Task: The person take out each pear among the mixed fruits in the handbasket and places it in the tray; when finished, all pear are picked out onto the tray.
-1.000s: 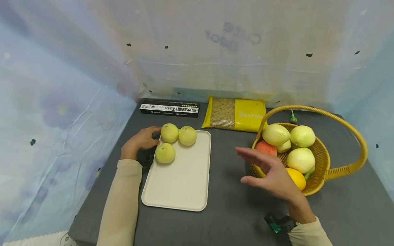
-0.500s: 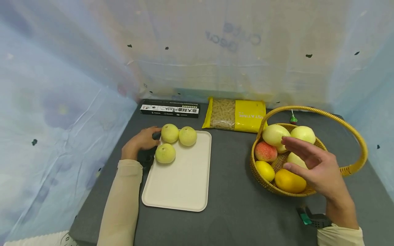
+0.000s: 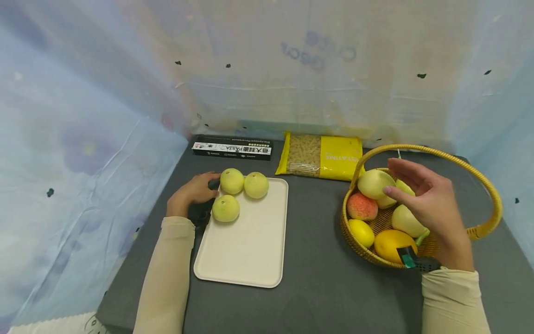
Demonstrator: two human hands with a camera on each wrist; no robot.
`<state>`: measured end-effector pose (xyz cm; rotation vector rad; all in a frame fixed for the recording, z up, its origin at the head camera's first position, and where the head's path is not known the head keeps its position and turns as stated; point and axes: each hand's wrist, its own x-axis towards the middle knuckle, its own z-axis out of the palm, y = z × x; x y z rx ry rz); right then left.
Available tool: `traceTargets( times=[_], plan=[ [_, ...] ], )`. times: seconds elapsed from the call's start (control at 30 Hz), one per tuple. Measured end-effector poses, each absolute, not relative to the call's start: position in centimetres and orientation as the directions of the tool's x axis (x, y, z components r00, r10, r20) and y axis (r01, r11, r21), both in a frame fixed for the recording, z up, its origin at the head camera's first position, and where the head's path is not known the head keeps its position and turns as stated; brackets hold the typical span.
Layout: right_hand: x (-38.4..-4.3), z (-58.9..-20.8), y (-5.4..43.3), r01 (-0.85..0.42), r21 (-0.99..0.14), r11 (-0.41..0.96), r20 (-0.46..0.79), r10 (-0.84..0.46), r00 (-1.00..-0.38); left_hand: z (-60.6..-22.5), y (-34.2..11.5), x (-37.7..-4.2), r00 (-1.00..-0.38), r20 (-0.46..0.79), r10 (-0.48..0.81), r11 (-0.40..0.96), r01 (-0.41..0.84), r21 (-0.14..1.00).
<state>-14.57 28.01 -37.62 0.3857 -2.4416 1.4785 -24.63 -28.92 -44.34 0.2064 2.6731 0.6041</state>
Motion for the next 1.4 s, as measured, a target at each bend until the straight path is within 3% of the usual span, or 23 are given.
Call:
traceTargets(
  times=[0.23,0.53,1.1,1.4],
  plan=[
    [-16.1,-39.0,28.3,-0.204,-0.848,0.49,0.196,-0.067,-0.978,-44.5,-28.7,-24.5,-0.913,-0.34,0.227,0.898,0.061,0.436],
    [-16.7,-39.4,28.7,-0.15,-0.807,0.571,0.024,-0.222,-0.975,-44.5,-29.0,-24.7,-0.914,-0.328,0.238,0.891,0.071,0.448],
    [-16.2,-40.1,28.1,-0.17,-0.693,0.7,0.096,-0.144,-0.985,-44.5,-29.0,-24.6,-0.914,-0.326,0.24,0.894,0.077,0.441],
    [-14.7,-39.7,28.1,-0.154,-0.761,0.631,0.153,-0.056,-0.987,-44.5,-29.0,-24.6,-0.915,-0.33,0.233,0.892,0.065,0.448]
  ],
)
